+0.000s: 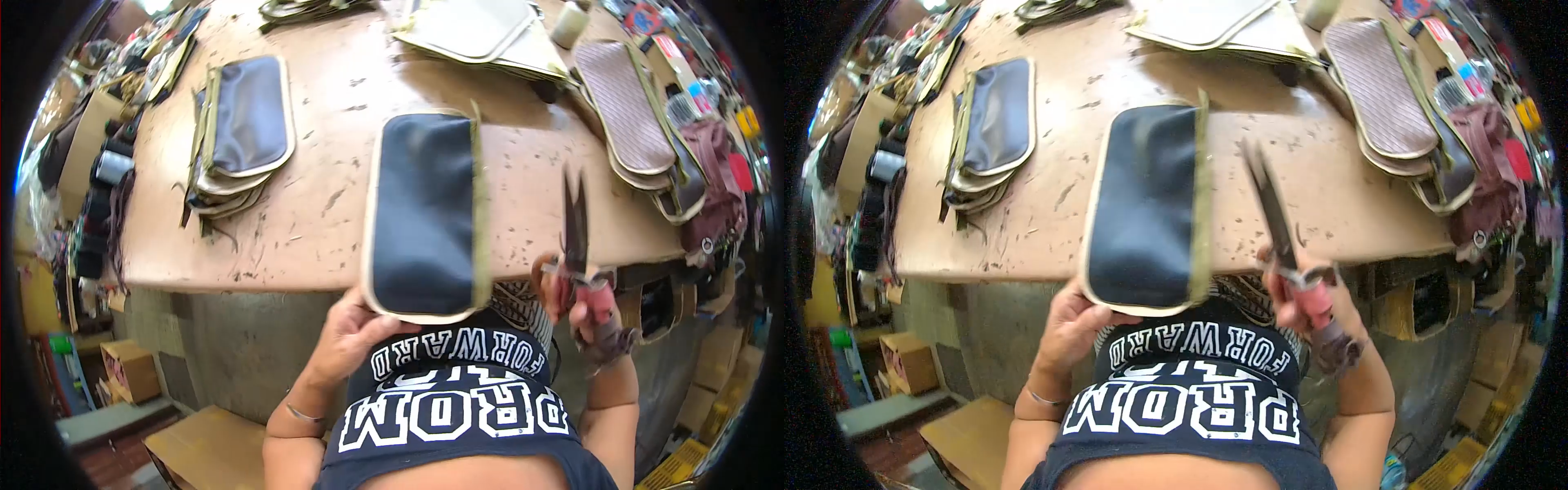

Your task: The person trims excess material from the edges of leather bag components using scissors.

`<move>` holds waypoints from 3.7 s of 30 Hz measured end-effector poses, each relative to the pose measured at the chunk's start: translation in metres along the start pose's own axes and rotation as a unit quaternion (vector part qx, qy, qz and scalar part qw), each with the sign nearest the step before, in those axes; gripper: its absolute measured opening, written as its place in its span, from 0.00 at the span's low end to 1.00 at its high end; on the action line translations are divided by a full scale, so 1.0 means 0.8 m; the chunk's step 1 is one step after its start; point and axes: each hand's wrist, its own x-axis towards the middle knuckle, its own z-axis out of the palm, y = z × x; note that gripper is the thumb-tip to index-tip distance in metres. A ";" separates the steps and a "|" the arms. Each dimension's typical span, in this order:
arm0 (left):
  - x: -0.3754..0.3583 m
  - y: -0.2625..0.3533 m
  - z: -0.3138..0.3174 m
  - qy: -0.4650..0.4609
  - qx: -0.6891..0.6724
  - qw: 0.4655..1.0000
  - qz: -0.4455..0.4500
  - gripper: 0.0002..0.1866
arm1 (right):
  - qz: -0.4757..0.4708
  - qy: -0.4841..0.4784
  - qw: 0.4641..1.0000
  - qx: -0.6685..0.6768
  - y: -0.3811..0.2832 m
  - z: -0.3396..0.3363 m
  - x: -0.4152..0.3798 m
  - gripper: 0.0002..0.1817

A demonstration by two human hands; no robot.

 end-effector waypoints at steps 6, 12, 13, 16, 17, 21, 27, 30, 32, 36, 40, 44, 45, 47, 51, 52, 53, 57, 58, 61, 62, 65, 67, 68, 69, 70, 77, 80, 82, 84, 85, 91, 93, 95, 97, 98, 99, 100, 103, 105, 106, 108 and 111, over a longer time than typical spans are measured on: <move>-0.008 -0.022 -0.014 0.025 0.041 0.999 0.007 0.19 | 0.093 -0.252 0.945 -0.186 0.019 0.001 0.009 0.31; -0.001 -0.033 -0.019 0.024 0.044 0.999 -0.009 0.09 | 0.053 -0.445 0.844 -0.296 0.031 -0.006 0.027 0.26; 0.000 -0.032 -0.015 0.038 0.051 0.998 -0.005 0.07 | 0.138 -0.424 0.847 -0.288 0.026 -0.004 0.025 0.27; 0.001 -0.032 -0.016 0.024 0.057 0.998 0.007 0.07 | 0.257 -0.429 0.818 -0.283 0.026 -0.005 0.032 0.34; 0.001 -0.030 -0.015 0.025 0.064 0.998 0.009 0.06 | 0.281 -0.424 0.815 -0.277 0.024 -0.005 0.032 0.31; 0.002 -0.031 -0.016 0.018 0.054 0.998 0.014 0.06 | 0.277 -0.418 0.837 -0.217 0.023 -0.001 0.036 0.24; 0.003 -0.032 -0.017 -0.006 0.065 0.998 0.004 0.05 | 0.207 -0.446 0.833 -0.254 0.015 0.011 0.041 0.24; 0.002 -0.031 -0.007 -0.063 0.084 0.994 -0.037 0.07 | 0.016 -0.495 0.827 -0.267 0.037 0.000 0.040 0.23; 0.003 -0.034 -0.006 -0.073 0.139 0.987 -0.041 0.06 | 0.043 -0.499 0.838 -0.218 0.022 0.004 0.036 0.24; 0.006 0.006 0.001 0.011 0.545 0.813 0.208 0.08 | 0.036 -0.462 0.871 -0.163 0.024 -0.002 0.023 0.26; 0.044 0.062 -0.013 0.024 0.591 0.766 0.251 0.06 | 0.030 -0.415 0.893 -0.174 0.027 0.006 0.014 0.21; 0.134 0.095 -0.024 0.081 0.701 0.625 0.333 0.16 | -0.032 -0.390 0.903 -0.180 0.031 0.036 0.012 0.15; 0.151 0.095 -0.026 0.088 0.722 0.591 0.349 0.18 | -0.073 -0.372 0.907 -0.186 0.033 0.045 0.010 0.16; 0.165 0.093 -0.017 0.075 0.694 0.646 0.308 0.18 | -0.188 -0.354 0.896 -0.191 0.040 0.058 0.016 0.20; 0.173 0.102 -0.031 0.043 0.545 0.811 0.209 0.19 | -0.199 -0.275 0.920 -0.196 0.057 0.051 0.014 0.21; 0.169 0.106 -0.036 0.027 0.486 0.855 0.178 0.19 | -0.201 -0.243 0.927 -0.203 0.060 0.039 0.013 0.21; 0.154 0.105 -0.036 0.011 0.389 0.904 0.178 0.17 | -0.190 -0.197 0.949 -0.155 0.066 0.025 0.015 0.24; 0.091 0.060 -0.010 0.054 0.146 0.969 0.190 0.14 | -0.210 0.035 0.969 -0.121 -0.003 -0.016 0.003 0.16; 0.077 0.043 -0.008 0.060 0.172 0.969 0.168 0.13 | -0.267 0.115 0.932 -0.215 -0.029 -0.011 0.006 0.15; 0.053 0.016 0.008 0.011 0.244 0.960 0.134 0.12 | -0.145 -0.036 0.985 -0.088 -0.020 -0.037 0.000 0.27; 0.050 0.008 0.010 0.003 0.220 0.968 0.124 0.14 | -0.045 -0.132 0.986 -0.096 -0.020 -0.045 -0.004 0.30; 0.052 -0.003 0.016 0.079 0.210 0.954 0.198 0.17 | 0.107 -0.246 0.950 -0.161 -0.026 -0.017 0.010 0.19; 0.053 -0.005 0.015 0.069 0.216 0.953 0.201 0.18 | 0.052 -0.350 0.881 -0.313 -0.021 -0.020 0.028 0.22; 0.053 -0.005 0.014 0.065 0.220 0.952 0.203 0.18 | 0.011 -0.384 0.852 -0.355 -0.015 -0.022 0.037 0.24; 0.052 -0.005 0.015 0.068 0.193 0.961 0.185 0.18 | 0.131 -0.407 0.835 -0.345 -0.023 -0.023 0.046 0.28; 0.051 -0.003 0.017 0.072 0.164 0.969 0.168 0.17 | 0.171 -0.390 0.843 -0.328 -0.025 -0.024 0.048 0.26; 0.053 0.001 0.019 0.069 0.133 0.978 0.144 0.15 | 0.299 -0.365 0.787 -0.397 -0.060 -0.020 0.066 0.18; 0.054 0.003 0.024 0.078 0.129 0.976 0.154 0.16 | 0.313 -0.375 0.816 -0.309 -0.048 -0.031 0.070 0.18; 0.052 0.006 0.026 0.078 0.137 0.977 0.143 0.17 | 0.310 -0.376 0.822 -0.294 -0.050 -0.027 0.072 0.18; 0.052 0.006 0.027 0.080 0.138 0.977 0.139 0.17 | 0.325 -0.364 0.822 -0.294 -0.055 -0.022 0.074 0.18; 0.053 0.005 0.028 0.083 0.136 0.977 0.140 0.17 | 0.330 -0.370 0.828 -0.263 -0.054 -0.022 0.074 0.18; 0.052 0.005 0.025 0.075 0.124 0.981 0.127 0.17 | 0.314 -0.374 0.855 -0.178 -0.041 -0.023 0.075 0.16; 0.052 0.005 0.024 0.069 0.122 0.982 0.125 0.17 | 0.304 -0.413 0.822 -0.250 -0.055 -0.009 0.082 0.15; 0.051 0.005 0.023 0.062 0.120 0.983 0.122 0.17 | 0.288 -0.390 0.844 -0.229 -0.055 -0.005 0.078 0.15; 0.051 0.005 0.023 0.063 0.117 0.984 0.120 0.17 | 0.291 -0.381 0.850 -0.219 -0.051 -0.006 0.076 0.14; 0.051 0.005 0.023 0.063 0.116 0.984 0.119 0.17 | 0.304 -0.383 0.844 -0.220 -0.047 -0.008 0.077 0.14; 0.051 0.005 0.023 0.063 0.116 0.984 0.119 0.17 | 0.316 -0.385 0.838 -0.221 -0.044 -0.009 0.077 0.14; 0.051 0.005 0.023 0.063 0.116 0.984 0.120 0.17 | 0.316 -0.377 0.846 -0.207 -0.043 -0.008 0.076 0.15; 0.051 0.007 0.024 0.066 0.112 0.984 0.121 0.17 | 0.298 -0.368 0.858 -0.200 -0.041 -0.008 0.072 0.16; 0.051 0.007 0.024 0.067 0.107 0.984 0.123 0.17 | 0.262 -0.382 0.852 -0.243 -0.032 -0.015 0.073 0.16; 0.051 0.006 0.024 0.067 0.105 0.984 0.124 0.17 | 0.246 -0.376 0.861 -0.240 -0.029 -0.017 0.072 0.16; 0.051 0.005 0.024 0.067 0.110 0.984 0.123 0.18 | 0.215 -0.362 0.876 -0.235 -0.021 -0.021 0.066 0.17; 0.049 0.006 0.023 0.061 0.133 0.981 0.125 0.18 | 0.246 -0.315 0.900 -0.174 0.002 -0.022 0.051 0.13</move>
